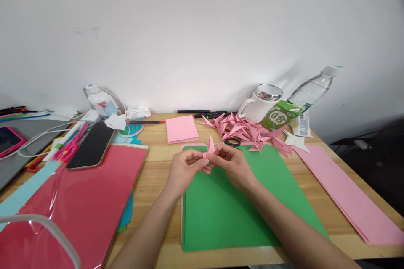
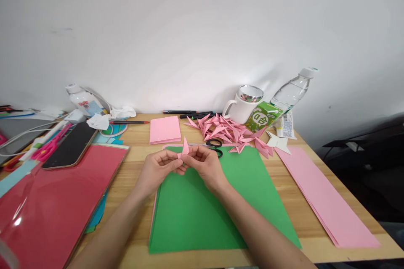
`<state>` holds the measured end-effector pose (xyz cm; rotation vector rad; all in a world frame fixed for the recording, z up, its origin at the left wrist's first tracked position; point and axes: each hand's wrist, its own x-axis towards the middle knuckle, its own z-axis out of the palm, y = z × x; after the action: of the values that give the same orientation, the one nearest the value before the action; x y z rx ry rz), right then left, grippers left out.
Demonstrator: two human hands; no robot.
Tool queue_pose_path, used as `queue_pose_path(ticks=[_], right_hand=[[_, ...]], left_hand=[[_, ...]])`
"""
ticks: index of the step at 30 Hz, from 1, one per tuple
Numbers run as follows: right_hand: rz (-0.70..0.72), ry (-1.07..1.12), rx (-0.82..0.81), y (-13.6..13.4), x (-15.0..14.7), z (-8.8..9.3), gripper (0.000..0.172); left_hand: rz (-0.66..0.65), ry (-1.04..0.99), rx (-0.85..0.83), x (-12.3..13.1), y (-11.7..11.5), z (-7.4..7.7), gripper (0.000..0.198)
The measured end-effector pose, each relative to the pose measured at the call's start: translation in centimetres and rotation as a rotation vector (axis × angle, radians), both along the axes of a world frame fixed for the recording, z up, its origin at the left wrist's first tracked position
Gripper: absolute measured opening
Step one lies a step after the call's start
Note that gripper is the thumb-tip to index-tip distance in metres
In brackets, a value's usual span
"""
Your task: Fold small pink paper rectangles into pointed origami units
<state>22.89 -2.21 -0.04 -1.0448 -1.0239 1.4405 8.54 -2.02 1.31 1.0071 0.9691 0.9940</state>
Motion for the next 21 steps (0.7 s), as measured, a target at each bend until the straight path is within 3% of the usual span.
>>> queue_pose_path(ticks=[8, 13, 21], right_hand=[[0.075, -0.033, -0.006, 0.17, 0.19, -0.46, 0.024], [0.026, -0.009, -0.04, 0.27, 0.24, -0.56, 0.024], [0.066, 0.012, -0.086, 0.22, 0.11, -0.58, 0.022]], left_hand=[[-0.102, -0.093, -0.266, -0.72, 0.11, -0.2, 0.025], [-0.144, -0.087, -0.29, -0.78, 0.11, 0.0, 0.026], [-0.111, -0.053, -0.313, -0.77, 0.18, -0.2, 0.027]])
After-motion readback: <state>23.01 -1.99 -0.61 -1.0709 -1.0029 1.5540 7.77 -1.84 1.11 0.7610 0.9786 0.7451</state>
